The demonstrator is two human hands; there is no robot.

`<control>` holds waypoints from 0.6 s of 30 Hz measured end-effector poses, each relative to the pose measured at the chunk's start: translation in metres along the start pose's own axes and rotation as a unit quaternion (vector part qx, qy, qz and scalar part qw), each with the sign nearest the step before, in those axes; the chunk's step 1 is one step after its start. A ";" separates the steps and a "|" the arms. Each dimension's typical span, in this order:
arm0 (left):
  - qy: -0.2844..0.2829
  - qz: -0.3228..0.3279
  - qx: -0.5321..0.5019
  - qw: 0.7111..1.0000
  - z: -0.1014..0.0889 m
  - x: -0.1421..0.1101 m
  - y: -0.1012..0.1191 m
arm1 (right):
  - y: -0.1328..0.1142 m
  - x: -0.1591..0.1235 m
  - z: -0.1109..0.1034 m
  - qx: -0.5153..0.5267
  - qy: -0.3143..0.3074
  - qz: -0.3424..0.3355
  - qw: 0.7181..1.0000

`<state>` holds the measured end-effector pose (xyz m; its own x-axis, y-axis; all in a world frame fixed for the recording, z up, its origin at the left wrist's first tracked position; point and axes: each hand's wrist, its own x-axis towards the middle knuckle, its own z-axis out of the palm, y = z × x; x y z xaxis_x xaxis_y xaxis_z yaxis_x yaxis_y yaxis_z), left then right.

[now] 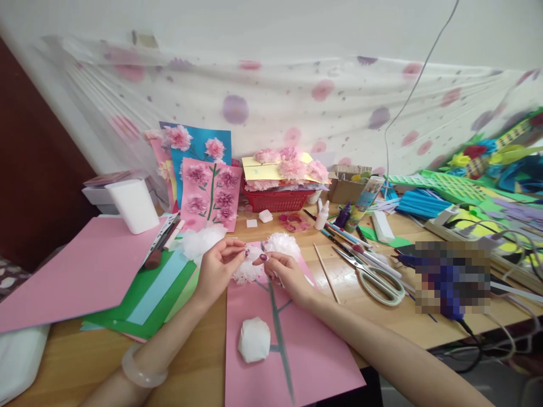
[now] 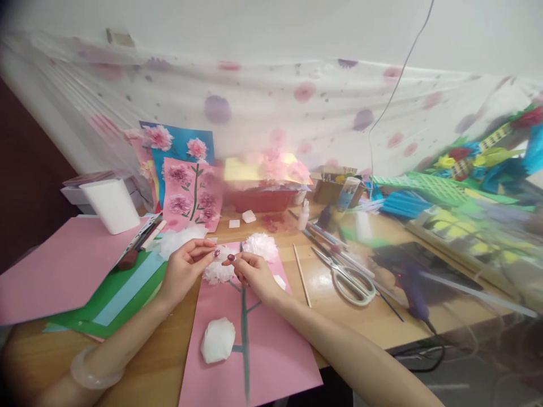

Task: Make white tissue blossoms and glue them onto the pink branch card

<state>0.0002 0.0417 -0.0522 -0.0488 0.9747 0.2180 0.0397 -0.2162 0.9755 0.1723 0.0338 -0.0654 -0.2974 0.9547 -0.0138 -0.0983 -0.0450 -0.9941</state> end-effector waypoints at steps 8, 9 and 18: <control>0.009 -0.006 0.004 1.000 -0.005 0.005 -0.007 | 0.000 0.001 0.001 0.004 0.028 0.010 1.000; 0.037 0.014 0.027 0.999 -0.012 0.012 -0.010 | 0.001 0.001 0.001 0.009 0.030 0.013 0.999; 0.015 0.190 0.183 0.964 -0.023 0.016 0.003 | 0.004 0.004 -0.001 0.058 0.041 0.030 0.997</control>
<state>-0.0238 0.0553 -0.0455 0.0093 0.8251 0.5649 0.4096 -0.5185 0.7506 0.1721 0.0380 -0.0692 -0.2280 0.9698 -0.0864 -0.1929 -0.1320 -0.9723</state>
